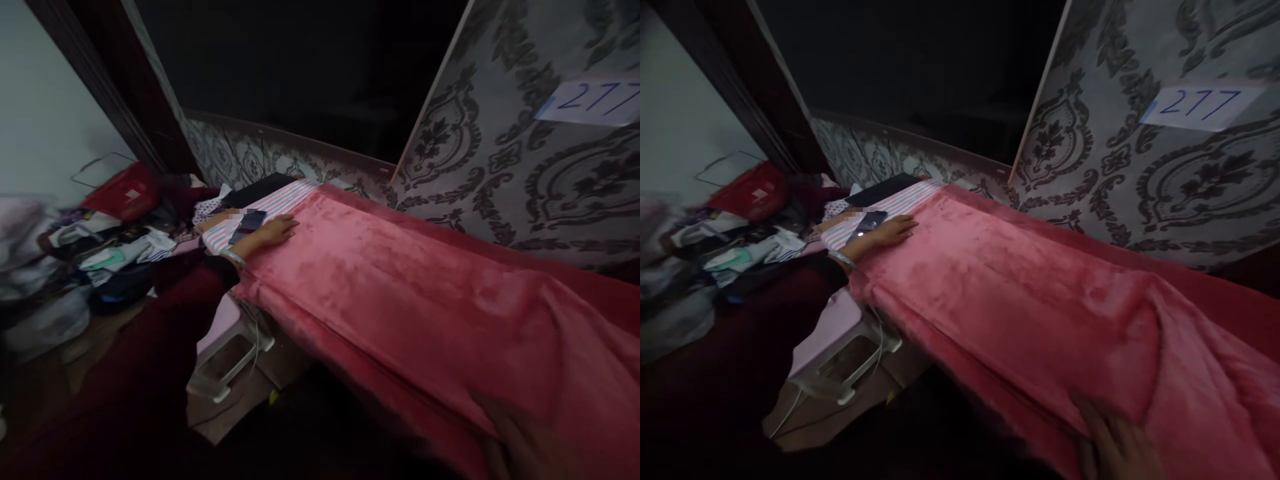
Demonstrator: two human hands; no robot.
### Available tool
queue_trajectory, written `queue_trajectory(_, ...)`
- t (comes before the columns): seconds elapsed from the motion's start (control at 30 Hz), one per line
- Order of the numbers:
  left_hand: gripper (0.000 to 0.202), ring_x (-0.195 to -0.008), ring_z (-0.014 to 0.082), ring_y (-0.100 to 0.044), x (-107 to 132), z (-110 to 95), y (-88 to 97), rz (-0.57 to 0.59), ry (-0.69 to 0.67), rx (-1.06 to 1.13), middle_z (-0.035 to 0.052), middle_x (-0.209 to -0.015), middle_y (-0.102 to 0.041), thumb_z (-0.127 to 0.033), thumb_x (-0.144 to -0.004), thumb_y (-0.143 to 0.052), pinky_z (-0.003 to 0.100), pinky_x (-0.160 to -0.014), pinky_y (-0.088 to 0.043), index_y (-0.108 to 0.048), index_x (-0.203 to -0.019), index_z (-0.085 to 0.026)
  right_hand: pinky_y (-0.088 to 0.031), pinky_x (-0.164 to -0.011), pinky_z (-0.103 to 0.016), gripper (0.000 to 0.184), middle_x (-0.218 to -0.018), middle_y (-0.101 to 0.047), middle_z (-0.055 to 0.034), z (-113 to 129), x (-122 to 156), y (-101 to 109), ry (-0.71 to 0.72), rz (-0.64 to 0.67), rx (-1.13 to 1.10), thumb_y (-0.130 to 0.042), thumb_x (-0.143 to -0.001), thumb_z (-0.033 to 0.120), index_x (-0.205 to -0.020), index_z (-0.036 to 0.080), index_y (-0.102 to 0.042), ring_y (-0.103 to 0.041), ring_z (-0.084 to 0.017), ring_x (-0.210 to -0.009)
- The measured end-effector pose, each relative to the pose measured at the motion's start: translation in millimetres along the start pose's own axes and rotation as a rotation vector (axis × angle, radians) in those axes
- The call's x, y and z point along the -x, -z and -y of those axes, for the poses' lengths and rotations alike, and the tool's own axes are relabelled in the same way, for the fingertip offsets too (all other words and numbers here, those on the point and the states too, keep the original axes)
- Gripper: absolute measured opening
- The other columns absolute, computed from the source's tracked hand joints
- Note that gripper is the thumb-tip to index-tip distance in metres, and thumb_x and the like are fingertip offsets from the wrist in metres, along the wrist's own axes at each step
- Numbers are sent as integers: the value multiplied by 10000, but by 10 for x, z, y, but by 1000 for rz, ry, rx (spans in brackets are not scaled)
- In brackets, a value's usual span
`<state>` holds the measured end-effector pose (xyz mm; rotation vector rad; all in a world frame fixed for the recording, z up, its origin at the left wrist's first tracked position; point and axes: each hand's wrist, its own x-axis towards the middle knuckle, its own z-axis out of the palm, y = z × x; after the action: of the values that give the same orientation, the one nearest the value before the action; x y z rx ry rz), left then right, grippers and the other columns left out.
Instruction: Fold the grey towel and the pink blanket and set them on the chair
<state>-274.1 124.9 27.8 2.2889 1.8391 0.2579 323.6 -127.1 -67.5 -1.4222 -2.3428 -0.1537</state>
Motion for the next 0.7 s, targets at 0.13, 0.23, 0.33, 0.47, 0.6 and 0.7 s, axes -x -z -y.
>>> queue_trajectory(0.13, 503, -1306, 233, -563, 701, 40, -12, -177, 228, 39, 86, -1436, -612, -235, -927, -515, 312, -1121, -398, -578, -1425, -206, -511, -841, -492, 532, -1058, -673, -107, 118, -104, 58, -36, -92, -11, -503, -822, 203, -1336, 260, -630, -627, -333, -950)
queue_trajectory(0.23, 421, -1175, 248, -641, 938, 39, -21, -210, 395, 34, 88, -1289, -702, -264, -926, -542, 295, -995, -470, -649, -1328, -205, -512, -812, -465, 419, -1012, -673, -107, 148, -174, 73, -43, -116, 22, -475, -872, 220, -1242, 237, -671, -621, -308, -894)
queue_trajectory(0.33, 310, -1025, 274, -680, 993, 42, -24, -197, 487, 7, 118, -1114, -741, -348, -913, -584, 303, -848, -500, -717, -1129, -169, -515, -810, -445, 374, -1013, -673, -109, 173, -212, 82, -36, -123, 42, -460, -904, 217, -1208, 209, -678, -619, -295, -895)
queue_trajectory(0.47, 317, -842, 267, -673, 1007, 32, -17, -190, 564, -29, 118, -896, -713, -447, -897, -621, 300, -705, -476, -695, -966, -147, -514, -851, -447, 387, -1065, -678, -111, 234, -249, 101, -70, -127, 42, -441, -928, 198, -1251, 193, -654, -616, -290, -956)
queue_trajectory(0.6, 312, -811, 253, -661, 1033, -15, 7, -206, 565, -60, 105, -849, -697, -457, -912, -607, 285, -668, -461, -661, -977, -157, -525, -842, -411, 392, -1035, -689, -102, 221, -303, 112, -33, -141, -1, -404, -924, 150, -1189, 193, -689, -618, -265, -958)
queue_trajectory(0.7, 285, -856, 258, -675, 1056, -93, 6, -209, 563, -89, 125, -922, -724, -422, -920, -598, 285, -675, -465, -654, -1012, -158, -538, -841, -403, 403, -1028, -694, -98, 188, -312, 99, -32, -173, -36, -405, -912, 144, -1175, 197, -706, -627, -255, -944)
